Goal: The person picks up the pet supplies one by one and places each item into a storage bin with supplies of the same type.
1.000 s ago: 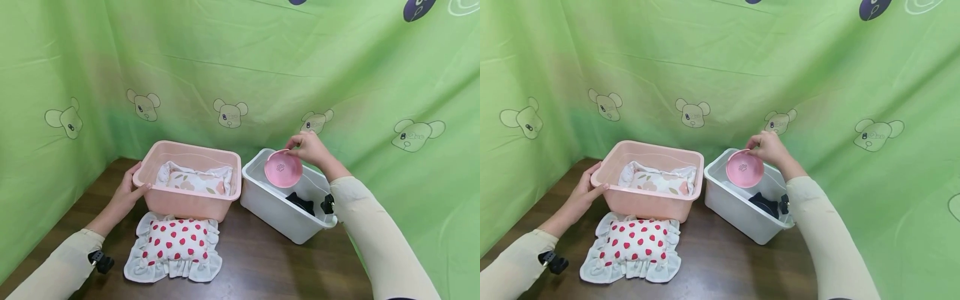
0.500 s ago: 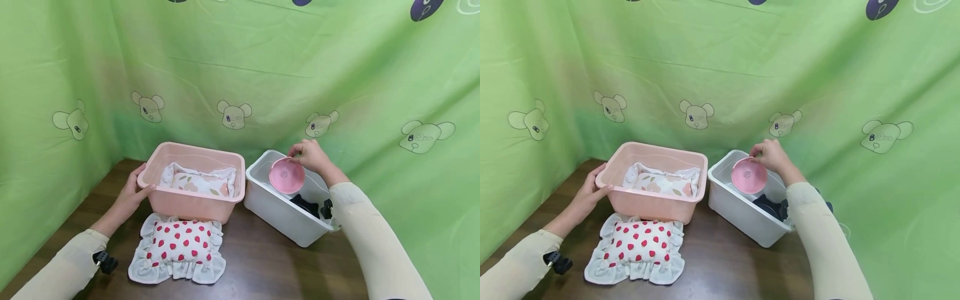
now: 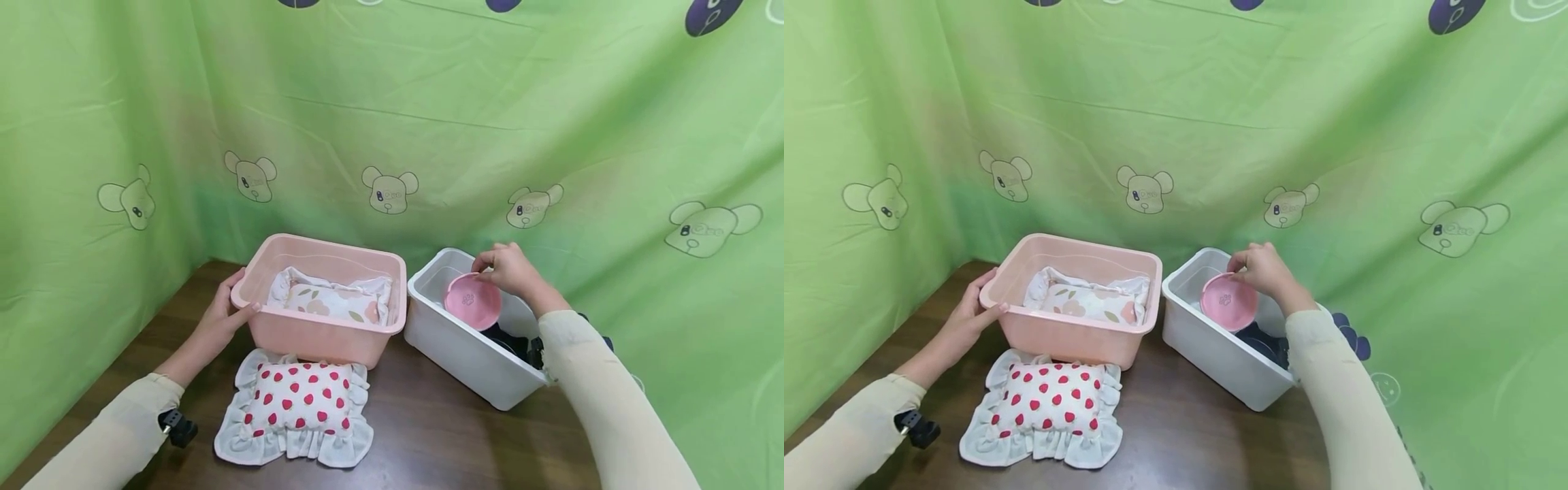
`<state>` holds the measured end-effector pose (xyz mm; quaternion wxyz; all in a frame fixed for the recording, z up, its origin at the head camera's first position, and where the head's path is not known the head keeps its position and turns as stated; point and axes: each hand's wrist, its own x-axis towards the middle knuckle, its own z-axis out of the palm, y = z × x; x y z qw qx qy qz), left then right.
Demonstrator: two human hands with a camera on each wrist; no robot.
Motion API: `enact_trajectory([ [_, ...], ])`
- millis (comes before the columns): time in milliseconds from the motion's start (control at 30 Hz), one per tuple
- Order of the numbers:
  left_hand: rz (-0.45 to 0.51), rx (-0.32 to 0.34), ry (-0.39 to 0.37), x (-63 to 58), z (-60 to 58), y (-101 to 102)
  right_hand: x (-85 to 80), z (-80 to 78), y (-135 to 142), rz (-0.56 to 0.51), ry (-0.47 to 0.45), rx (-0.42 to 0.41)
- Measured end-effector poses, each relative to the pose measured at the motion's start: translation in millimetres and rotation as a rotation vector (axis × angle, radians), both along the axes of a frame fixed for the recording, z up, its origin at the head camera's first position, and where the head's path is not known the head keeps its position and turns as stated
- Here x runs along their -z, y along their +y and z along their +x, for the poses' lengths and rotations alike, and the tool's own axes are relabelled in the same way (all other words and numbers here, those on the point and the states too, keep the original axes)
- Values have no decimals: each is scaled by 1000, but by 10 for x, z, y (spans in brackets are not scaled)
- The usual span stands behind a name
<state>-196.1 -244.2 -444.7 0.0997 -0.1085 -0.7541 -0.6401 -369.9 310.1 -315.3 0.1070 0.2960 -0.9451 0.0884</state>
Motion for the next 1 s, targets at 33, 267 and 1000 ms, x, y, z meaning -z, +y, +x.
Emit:
enact_trajectory([
  [33,2,0,0,-1,0,0,16,-9,-1,3,1,-1],
  [267,-7,-2,4,-2,-5,24,122,-11,11,20,-10,-25],
  [1000,11,18,2,12,-15,-18,366,56,-8,3,-4,-70],
])
